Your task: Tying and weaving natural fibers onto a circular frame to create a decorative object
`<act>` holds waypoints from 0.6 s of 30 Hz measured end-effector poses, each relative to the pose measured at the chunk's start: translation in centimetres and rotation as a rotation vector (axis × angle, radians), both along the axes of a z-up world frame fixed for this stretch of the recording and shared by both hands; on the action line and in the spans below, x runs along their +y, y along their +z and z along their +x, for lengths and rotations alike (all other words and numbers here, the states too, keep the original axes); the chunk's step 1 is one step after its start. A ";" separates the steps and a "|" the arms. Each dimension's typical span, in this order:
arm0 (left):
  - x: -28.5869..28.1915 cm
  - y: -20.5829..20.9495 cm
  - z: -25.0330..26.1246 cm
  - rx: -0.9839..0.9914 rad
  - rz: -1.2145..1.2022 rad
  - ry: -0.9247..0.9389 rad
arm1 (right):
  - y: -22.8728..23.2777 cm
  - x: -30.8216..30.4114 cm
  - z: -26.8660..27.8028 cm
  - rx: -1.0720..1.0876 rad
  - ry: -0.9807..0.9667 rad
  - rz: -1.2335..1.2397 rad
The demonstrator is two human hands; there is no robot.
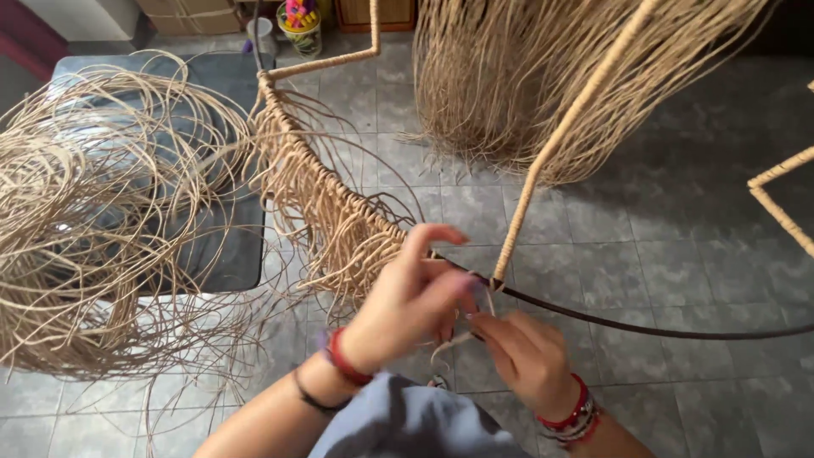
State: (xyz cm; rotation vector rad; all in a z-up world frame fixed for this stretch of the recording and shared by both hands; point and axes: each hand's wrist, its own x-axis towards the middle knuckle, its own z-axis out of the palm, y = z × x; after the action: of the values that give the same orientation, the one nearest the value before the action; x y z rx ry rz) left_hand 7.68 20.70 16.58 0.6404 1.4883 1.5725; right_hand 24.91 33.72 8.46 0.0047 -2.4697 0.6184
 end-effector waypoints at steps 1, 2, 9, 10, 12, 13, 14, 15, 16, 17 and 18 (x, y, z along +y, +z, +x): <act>-0.8 -1.2 -0.2 0.000 0.000 0.010 | -1.3 0.9 0.1 0.000 0.010 0.000; -1.6 -2.3 -0.5 -0.199 0.120 0.024 | -2.7 1.5 0.3 -0.083 0.012 -0.175; -3.9 -3.4 1.0 1.440 0.190 -0.074 | -1.7 3.4 -1.4 -0.143 0.285 -0.694; -5.0 -3.8 -0.1 1.440 0.186 -0.070 | -1.6 3.5 -1.4 -0.145 0.290 -0.694; -7.3 -4.5 -2.5 1.429 -0.208 0.124 | -1.5 3.8 -1.8 -0.156 0.331 -0.817; -8.1 -3.3 -3.1 1.435 -0.211 0.129 | -1.9 4.0 -1.9 -0.153 0.338 -0.816; -9.0 -2.2 -3.6 1.520 -0.203 0.320 | -2.4 4.0 -1.8 -0.155 0.332 -0.806; -9.9 -1.1 -4.1 1.600 -0.192 0.515 | -2.9 4.1 -1.9 -0.158 0.326 -0.796; -9.4 -1.3 -3.9 1.605 -0.194 0.516 | -3.7 4.1 -1.9 -0.154 0.330 -0.797; -9.0 -1.6 -3.6 1.589 -0.105 0.424 | -4.5 4.2 -2.0 -0.170 0.335 -0.831; -8.6 -1.9 -3.3 1.566 -0.018 0.334 | -5.3 4.2 -2.1 -0.190 0.342 -0.865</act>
State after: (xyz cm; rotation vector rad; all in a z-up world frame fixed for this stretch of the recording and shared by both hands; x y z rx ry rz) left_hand 4.38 12.10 14.66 1.9288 2.7720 1.1595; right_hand 22.82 37.96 3.11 0.0308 -2.1817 1.8540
